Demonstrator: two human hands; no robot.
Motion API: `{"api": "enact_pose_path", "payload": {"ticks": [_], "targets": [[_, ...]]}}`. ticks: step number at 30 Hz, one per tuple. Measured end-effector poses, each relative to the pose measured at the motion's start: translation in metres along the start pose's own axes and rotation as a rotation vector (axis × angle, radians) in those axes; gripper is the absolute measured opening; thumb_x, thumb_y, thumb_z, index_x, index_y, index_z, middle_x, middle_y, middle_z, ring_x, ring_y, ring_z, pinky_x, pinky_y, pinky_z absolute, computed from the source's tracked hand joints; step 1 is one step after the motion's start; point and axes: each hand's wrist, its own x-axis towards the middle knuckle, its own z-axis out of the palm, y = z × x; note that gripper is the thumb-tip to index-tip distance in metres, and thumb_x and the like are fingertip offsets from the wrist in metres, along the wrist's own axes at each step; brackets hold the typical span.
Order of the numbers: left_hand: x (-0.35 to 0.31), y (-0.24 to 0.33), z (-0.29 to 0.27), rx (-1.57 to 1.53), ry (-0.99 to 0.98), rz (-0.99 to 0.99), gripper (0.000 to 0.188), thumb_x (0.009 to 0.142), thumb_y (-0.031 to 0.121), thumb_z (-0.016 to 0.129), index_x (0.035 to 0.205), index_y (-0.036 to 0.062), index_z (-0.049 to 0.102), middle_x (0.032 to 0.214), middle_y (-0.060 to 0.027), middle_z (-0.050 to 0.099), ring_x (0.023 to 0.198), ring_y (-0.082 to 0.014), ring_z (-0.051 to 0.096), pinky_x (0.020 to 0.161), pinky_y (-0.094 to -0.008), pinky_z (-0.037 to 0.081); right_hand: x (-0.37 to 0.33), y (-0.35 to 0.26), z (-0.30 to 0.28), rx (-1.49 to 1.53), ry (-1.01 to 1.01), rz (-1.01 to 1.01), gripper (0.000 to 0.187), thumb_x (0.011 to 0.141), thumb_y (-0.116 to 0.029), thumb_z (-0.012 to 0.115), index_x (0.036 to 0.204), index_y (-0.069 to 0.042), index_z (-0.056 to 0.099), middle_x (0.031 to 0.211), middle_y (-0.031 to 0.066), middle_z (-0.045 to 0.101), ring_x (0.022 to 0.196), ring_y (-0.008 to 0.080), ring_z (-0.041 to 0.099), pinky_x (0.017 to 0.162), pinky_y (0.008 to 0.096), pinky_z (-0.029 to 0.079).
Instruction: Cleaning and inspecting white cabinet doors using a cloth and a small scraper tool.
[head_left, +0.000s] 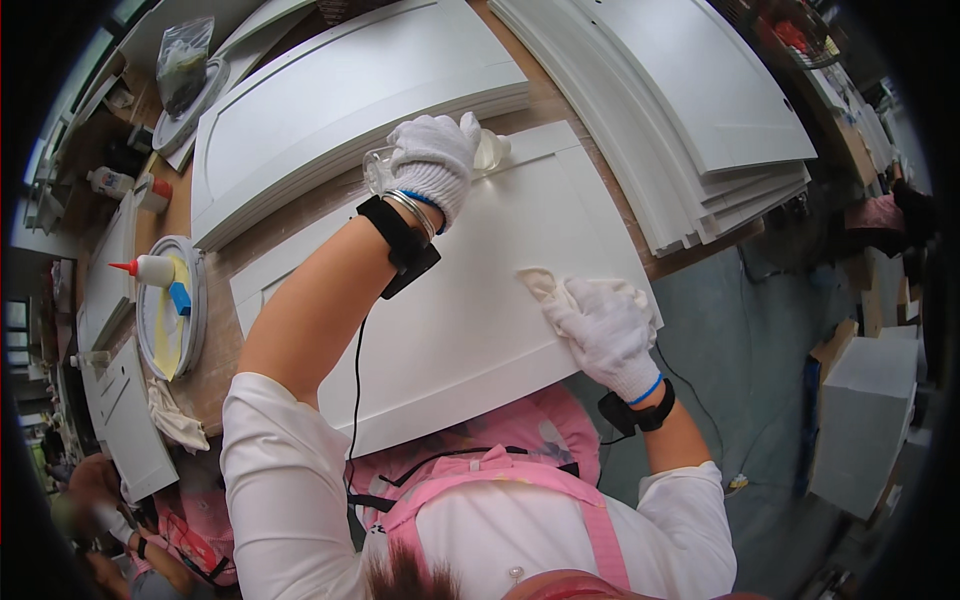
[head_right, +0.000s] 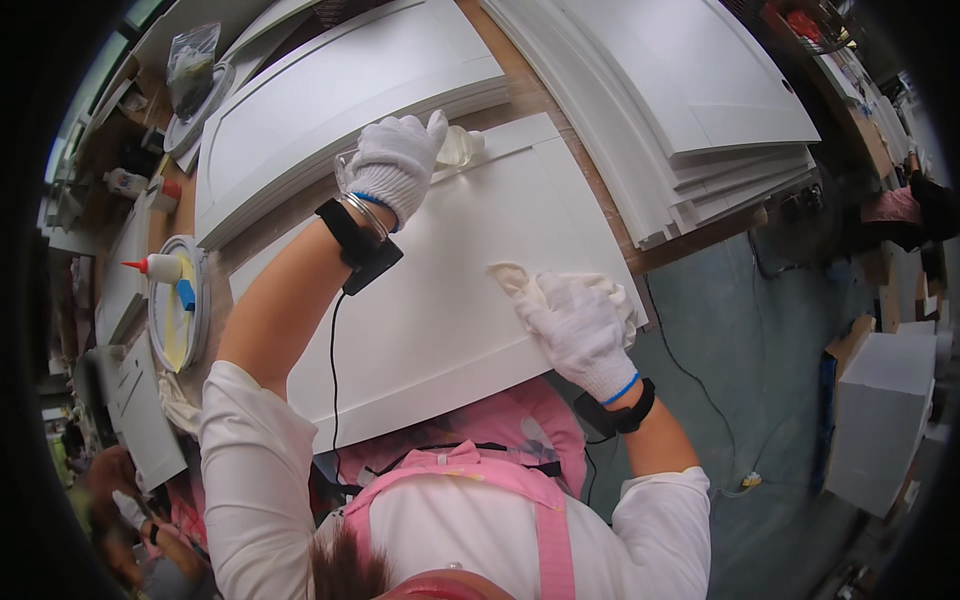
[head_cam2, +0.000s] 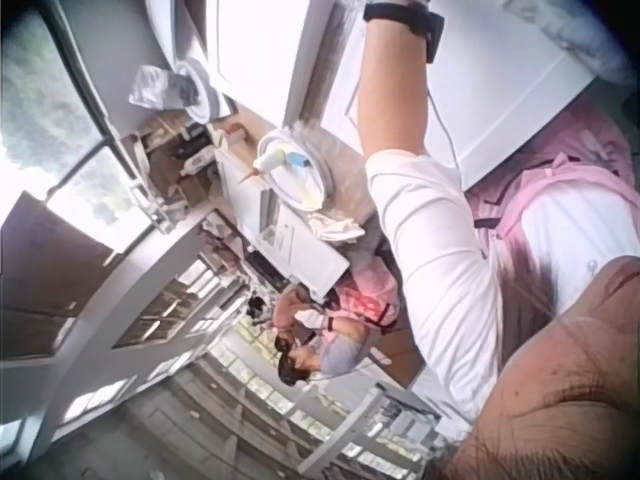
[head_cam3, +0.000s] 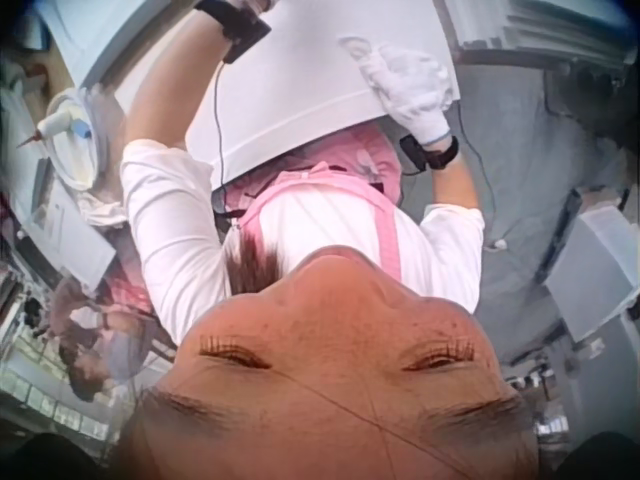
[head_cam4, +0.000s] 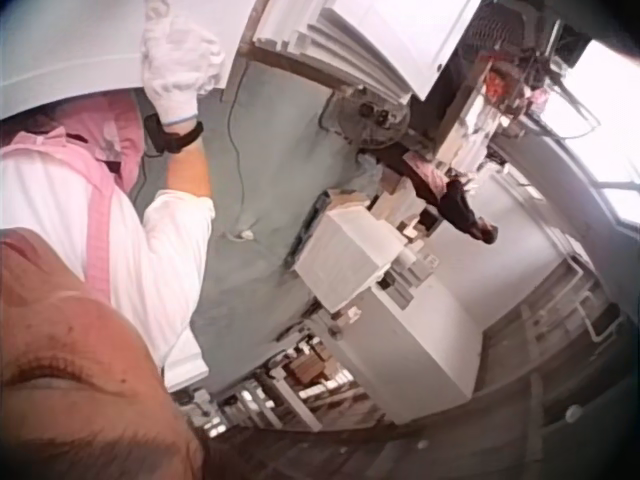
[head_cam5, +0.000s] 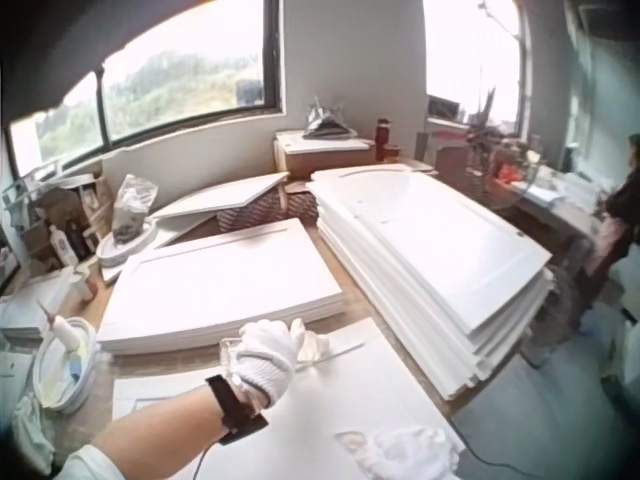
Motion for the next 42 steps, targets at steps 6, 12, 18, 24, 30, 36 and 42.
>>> {"api": "enact_pose_path", "payload": {"ticks": [6, 12, 18, 24, 30, 36, 42], "targets": [[-0.013, -0.017, 0.004, -0.022, -0.069, -0.024, 0.054, 0.097, 0.017, 0.057, 0.148, 0.0114, 0.042, 0.105, -0.0133, 0.068, 0.1, -0.0293, 0.068, 0.078, -0.039, 0.056, -0.003, 0.002, 0.005, 0.035, 0.053, 0.004, 0.036, 0.081, -0.017, 0.065, 0.116, -0.016, 0.068, 0.107, 0.0079, 0.059, 0.084, 0.0283, 0.059, 0.07, 0.0433, 0.048], [-0.068, -0.067, 0.029, 0.083, -0.092, -0.096, 0.055, 0.097, 0.018, 0.057, 0.15, 0.0151, 0.04, 0.106, -0.0118, 0.067, 0.1, -0.0275, 0.068, 0.079, -0.0397, 0.056, -0.002, 0.003, 0.009, 0.107, 0.062, 0.024, 0.03, 0.08, -0.015, 0.064, 0.11, -0.014, 0.07, 0.101, 0.0078, 0.059, 0.081, 0.0289, 0.06, 0.068, 0.0429, 0.048], [-0.153, -0.143, 0.082, -0.304, 0.068, -0.321, 0.094, 0.075, 0.025, 0.083, 0.152, 0.0129, 0.031, 0.117, -0.0183, 0.062, 0.107, -0.0344, 0.062, 0.092, -0.0448, 0.051, 0.009, -0.008, 0.006, 0.113, 0.058, 0.008, 0.029, 0.076, -0.011, 0.067, 0.104, -0.015, 0.071, 0.097, 0.0073, 0.06, 0.082, 0.0298, 0.062, 0.067, 0.0429, 0.049], [-0.225, -0.224, 0.144, -0.762, 0.552, -0.573, 0.083, 0.073, 0.022, 0.084, 0.142, 0.0088, 0.039, 0.125, -0.0189, 0.059, 0.118, -0.0334, 0.058, 0.101, -0.043, 0.048, -0.005, -0.015, 0.016, -0.041, 0.06, 0.034, 0.044, 0.07, -0.007, 0.07, 0.111, -0.022, 0.072, 0.121, 0.008, 0.063, 0.1, 0.0336, 0.062, 0.085, 0.0454, 0.049], [-0.25, -0.299, 0.183, -1.161, 0.731, -0.863, 0.071, 0.073, 0.003, 0.083, 0.132, 0.0052, 0.045, 0.118, -0.0083, 0.061, 0.106, -0.0211, 0.064, 0.091, -0.0361, 0.056, 0.0, -0.016, 0.021, 0.052, -0.045, 0.251, 0.046, 0.073, 0.001, 0.065, 0.115, -0.017, 0.071, 0.121, 0.0093, 0.064, 0.107, 0.0331, 0.061, 0.09, 0.0432, 0.05], [-0.208, -0.28, 0.202, -1.195, 0.953, -0.851, 0.07, 0.073, 0.011, 0.089, 0.129, 0.0047, 0.049, 0.121, -0.0106, 0.062, 0.109, -0.0217, 0.064, 0.092, -0.0354, 0.055, 0.014, 0.002, -0.002, 0.29, 0.19, 0.458, 0.038, 0.081, 0.006, 0.058, 0.117, -0.004, 0.066, 0.121, 0.0147, 0.061, 0.111, 0.0326, 0.061, 0.097, 0.0408, 0.049], [-0.247, -0.293, 0.248, -1.269, 0.888, -0.823, 0.099, 0.076, 0.027, 0.088, 0.151, 0.001, 0.027, 0.14, -0.0195, 0.05, 0.13, -0.0302, 0.051, 0.109, -0.0388, 0.041, 0.109, -0.018, -0.026, -0.216, 0.034, 0.503, 0.02, 0.09, -0.019, 0.064, 0.109, -0.012, 0.066, 0.113, 0.0154, 0.062, 0.103, 0.0367, 0.062, 0.085, 0.0456, 0.052]]}}
